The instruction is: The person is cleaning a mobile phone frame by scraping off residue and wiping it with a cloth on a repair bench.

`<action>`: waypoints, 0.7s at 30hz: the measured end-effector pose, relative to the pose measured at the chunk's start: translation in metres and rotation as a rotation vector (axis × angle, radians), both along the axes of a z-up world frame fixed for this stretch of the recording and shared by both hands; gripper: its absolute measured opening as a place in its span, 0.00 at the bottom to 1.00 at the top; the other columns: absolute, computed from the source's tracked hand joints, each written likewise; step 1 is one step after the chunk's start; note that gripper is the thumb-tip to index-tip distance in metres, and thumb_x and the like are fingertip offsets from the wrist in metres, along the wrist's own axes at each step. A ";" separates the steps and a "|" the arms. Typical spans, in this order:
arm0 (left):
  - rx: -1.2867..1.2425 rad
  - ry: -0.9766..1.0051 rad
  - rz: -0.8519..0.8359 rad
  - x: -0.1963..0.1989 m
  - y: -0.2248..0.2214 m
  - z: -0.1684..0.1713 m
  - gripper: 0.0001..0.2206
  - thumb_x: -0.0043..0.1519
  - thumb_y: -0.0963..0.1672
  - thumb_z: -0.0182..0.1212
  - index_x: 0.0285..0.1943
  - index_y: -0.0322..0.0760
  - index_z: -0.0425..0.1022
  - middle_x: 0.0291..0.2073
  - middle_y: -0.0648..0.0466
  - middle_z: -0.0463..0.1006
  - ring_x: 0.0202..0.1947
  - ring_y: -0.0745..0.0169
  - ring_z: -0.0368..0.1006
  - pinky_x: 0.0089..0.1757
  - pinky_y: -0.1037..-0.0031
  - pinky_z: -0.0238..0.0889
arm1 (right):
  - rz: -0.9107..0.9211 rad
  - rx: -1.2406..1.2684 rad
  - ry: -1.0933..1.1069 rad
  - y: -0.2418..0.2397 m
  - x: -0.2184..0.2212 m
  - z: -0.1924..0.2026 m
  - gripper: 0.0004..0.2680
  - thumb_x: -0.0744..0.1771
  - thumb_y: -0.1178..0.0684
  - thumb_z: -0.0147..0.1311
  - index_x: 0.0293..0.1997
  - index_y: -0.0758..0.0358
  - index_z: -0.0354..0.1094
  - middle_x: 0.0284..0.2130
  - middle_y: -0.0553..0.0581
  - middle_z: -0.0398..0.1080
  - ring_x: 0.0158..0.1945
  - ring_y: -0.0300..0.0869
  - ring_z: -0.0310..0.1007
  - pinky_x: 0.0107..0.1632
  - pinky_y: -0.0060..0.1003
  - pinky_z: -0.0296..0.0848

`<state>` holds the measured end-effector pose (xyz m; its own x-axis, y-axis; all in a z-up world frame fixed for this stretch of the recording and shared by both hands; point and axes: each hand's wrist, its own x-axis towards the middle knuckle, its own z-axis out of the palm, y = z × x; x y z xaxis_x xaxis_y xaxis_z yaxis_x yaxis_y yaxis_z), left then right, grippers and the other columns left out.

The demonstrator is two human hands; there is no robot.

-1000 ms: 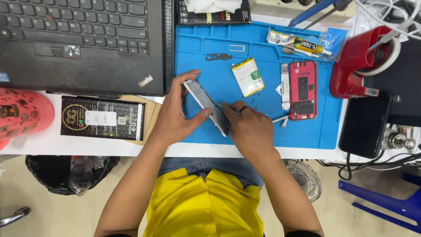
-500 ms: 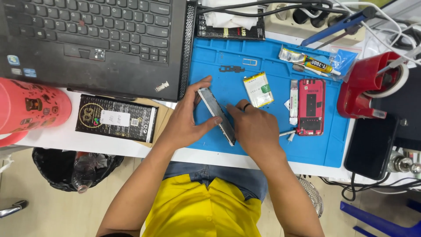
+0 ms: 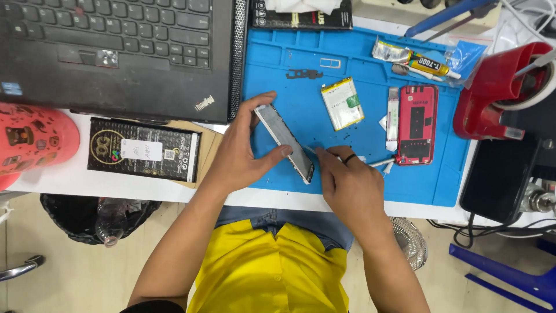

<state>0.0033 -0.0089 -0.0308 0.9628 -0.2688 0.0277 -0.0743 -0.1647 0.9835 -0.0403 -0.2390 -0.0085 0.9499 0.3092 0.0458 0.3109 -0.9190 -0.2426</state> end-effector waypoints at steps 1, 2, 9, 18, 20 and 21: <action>-0.001 0.005 -0.010 -0.001 0.000 0.001 0.33 0.60 0.47 0.71 0.70 0.40 0.54 0.71 0.42 0.62 0.73 0.33 0.55 0.65 0.42 0.53 | -0.010 -0.001 0.005 0.000 -0.004 -0.004 0.10 0.68 0.58 0.53 0.50 0.54 0.81 0.36 0.55 0.76 0.20 0.44 0.75 0.22 0.34 0.72; 0.009 -0.004 0.000 -0.001 0.000 0.002 0.33 0.60 0.47 0.71 0.70 0.39 0.54 0.71 0.41 0.61 0.73 0.31 0.54 0.65 0.40 0.53 | 0.003 -0.004 -0.020 0.001 -0.007 -0.007 0.10 0.68 0.59 0.52 0.49 0.54 0.81 0.35 0.55 0.76 0.19 0.42 0.73 0.21 0.33 0.70; 0.028 -0.022 0.019 -0.003 -0.002 0.002 0.33 0.60 0.47 0.71 0.70 0.38 0.54 0.70 0.39 0.62 0.71 0.27 0.56 0.64 0.37 0.53 | 0.092 -0.145 -0.019 0.002 -0.007 -0.015 0.11 0.68 0.62 0.51 0.53 0.56 0.79 0.36 0.55 0.74 0.16 0.35 0.69 0.17 0.31 0.65; 0.048 -0.030 0.041 -0.006 -0.002 -0.001 0.34 0.59 0.49 0.72 0.70 0.39 0.55 0.71 0.41 0.63 0.71 0.31 0.57 0.64 0.39 0.55 | 0.205 -0.241 0.091 0.009 0.006 -0.015 0.13 0.66 0.62 0.53 0.56 0.60 0.76 0.39 0.60 0.74 0.15 0.36 0.71 0.17 0.31 0.68; 0.056 -0.027 0.043 -0.006 0.000 -0.001 0.34 0.60 0.49 0.71 0.70 0.40 0.54 0.71 0.42 0.63 0.72 0.32 0.57 0.64 0.40 0.55 | 0.217 -0.214 0.081 0.008 0.011 -0.015 0.14 0.66 0.62 0.53 0.56 0.59 0.76 0.39 0.60 0.74 0.15 0.37 0.72 0.17 0.32 0.68; 0.064 -0.026 0.027 -0.004 0.000 -0.001 0.34 0.60 0.49 0.71 0.70 0.40 0.54 0.70 0.43 0.63 0.72 0.33 0.57 0.64 0.41 0.55 | 0.211 -0.187 0.072 0.007 0.012 -0.014 0.14 0.66 0.62 0.52 0.56 0.59 0.76 0.40 0.59 0.74 0.15 0.39 0.72 0.18 0.32 0.68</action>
